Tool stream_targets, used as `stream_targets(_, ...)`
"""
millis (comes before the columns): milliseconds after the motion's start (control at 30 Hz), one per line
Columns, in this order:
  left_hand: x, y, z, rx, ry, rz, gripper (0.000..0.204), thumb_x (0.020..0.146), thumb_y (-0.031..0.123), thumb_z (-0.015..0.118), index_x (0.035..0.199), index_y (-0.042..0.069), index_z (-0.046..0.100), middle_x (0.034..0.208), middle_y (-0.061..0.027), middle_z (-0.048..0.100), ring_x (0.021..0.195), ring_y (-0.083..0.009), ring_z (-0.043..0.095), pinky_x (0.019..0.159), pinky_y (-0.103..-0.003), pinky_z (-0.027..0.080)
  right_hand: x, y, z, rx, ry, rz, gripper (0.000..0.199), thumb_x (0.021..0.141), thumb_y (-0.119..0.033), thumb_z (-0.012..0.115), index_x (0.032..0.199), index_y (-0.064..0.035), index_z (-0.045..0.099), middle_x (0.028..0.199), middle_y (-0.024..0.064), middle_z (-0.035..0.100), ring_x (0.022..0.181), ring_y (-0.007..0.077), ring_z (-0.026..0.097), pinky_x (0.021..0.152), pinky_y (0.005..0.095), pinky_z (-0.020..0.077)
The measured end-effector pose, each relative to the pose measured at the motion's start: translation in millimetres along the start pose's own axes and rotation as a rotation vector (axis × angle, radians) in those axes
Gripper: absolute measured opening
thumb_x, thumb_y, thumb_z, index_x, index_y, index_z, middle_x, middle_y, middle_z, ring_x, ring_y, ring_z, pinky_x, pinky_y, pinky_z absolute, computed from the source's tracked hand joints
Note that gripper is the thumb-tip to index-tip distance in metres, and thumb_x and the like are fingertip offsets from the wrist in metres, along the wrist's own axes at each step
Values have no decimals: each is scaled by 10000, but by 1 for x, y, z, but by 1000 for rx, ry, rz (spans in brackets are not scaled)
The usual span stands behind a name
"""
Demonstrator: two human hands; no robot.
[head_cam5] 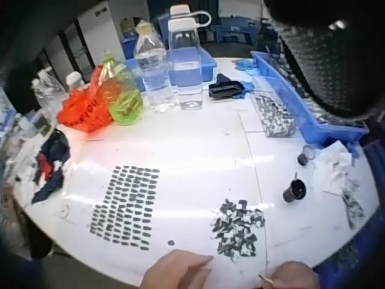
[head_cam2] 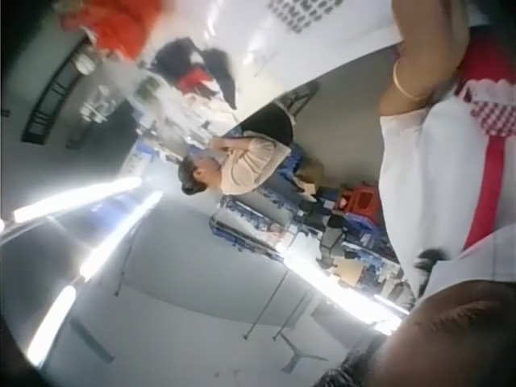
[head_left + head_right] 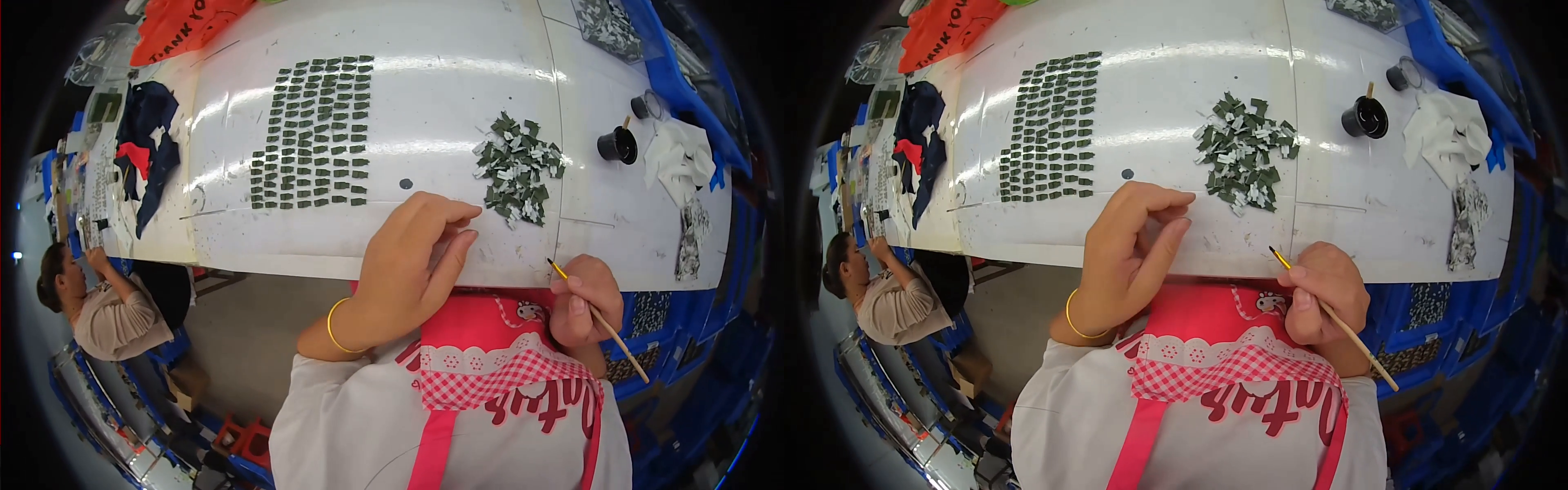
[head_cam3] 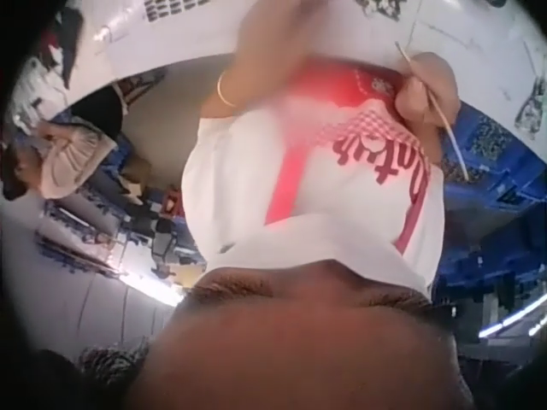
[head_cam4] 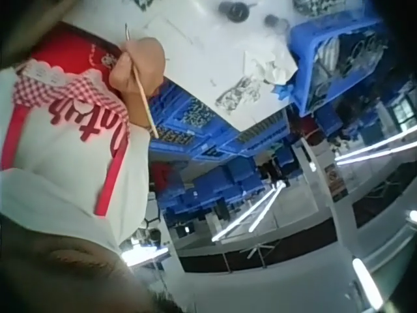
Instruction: Applying black paint or adhesive to the stems of small plastic artificial leaf pieces at a manufacturing workbench.
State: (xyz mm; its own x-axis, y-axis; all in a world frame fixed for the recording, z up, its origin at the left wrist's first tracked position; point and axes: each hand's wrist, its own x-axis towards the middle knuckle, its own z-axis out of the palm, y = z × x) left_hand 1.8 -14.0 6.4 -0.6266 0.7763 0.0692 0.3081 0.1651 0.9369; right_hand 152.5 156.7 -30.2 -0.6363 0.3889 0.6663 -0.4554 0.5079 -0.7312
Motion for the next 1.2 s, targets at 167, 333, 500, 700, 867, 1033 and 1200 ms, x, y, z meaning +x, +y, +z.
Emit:
stream_targets(167,16,-4,32,280,220,217,175,774,-45,649,933,18,612,873,-59,558,736,-170,478,671,-268,417,-2,-3,-9,165,103,156,183,786,-15,487,939,10,586,675,105,604,567,160,480,522,287,425)
stream_targets(333,14,-8,33,249,169,259,158,761,8,676,886,43,586,827,-51,546,732,-202,480,670,-287,412,3,-11,-21,471,254,417,140,814,-33,485,913,12,573,650,98,576,556,156,479,511,267,412)
stream_targets(500,13,-8,36,205,200,205,177,749,13,697,891,51,598,824,-48,552,722,-185,483,671,-280,413,7,-13,-29,694,287,534,108,848,-68,493,907,-2,555,657,88,563,555,138,467,494,242,384)
stream_targets(700,15,-5,38,282,189,235,175,734,26,721,867,60,613,801,-31,559,716,-176,487,672,-272,413,4,-18,-30,737,260,471,102,832,-49,511,899,11,560,672,105,575,568,150,499,513,235,401)
stream_targets(867,16,-4,38,349,170,257,158,722,38,738,831,65,625,770,-18,560,710,-168,489,672,-265,412,-1,-21,-40,674,208,362,94,835,-60,520,897,-1,558,662,98,571,559,144,482,504,236,392)
stream_targets(1033,17,-13,42,363,204,212,142,719,38,739,807,63,632,749,-15,558,696,-157,489,666,-260,416,-10,-19,-46,688,225,315,97,830,-59,517,898,-5,560,652,96,570,555,145,477,502,237,390)
stream_targets(1200,17,-10,44,342,224,199,140,720,30,734,814,56,633,744,-19,559,678,-147,488,655,-258,424,-23,-23,-60,697,264,320,125,805,-18,506,905,14,574,694,120,589,573,150,517,515,222,408)
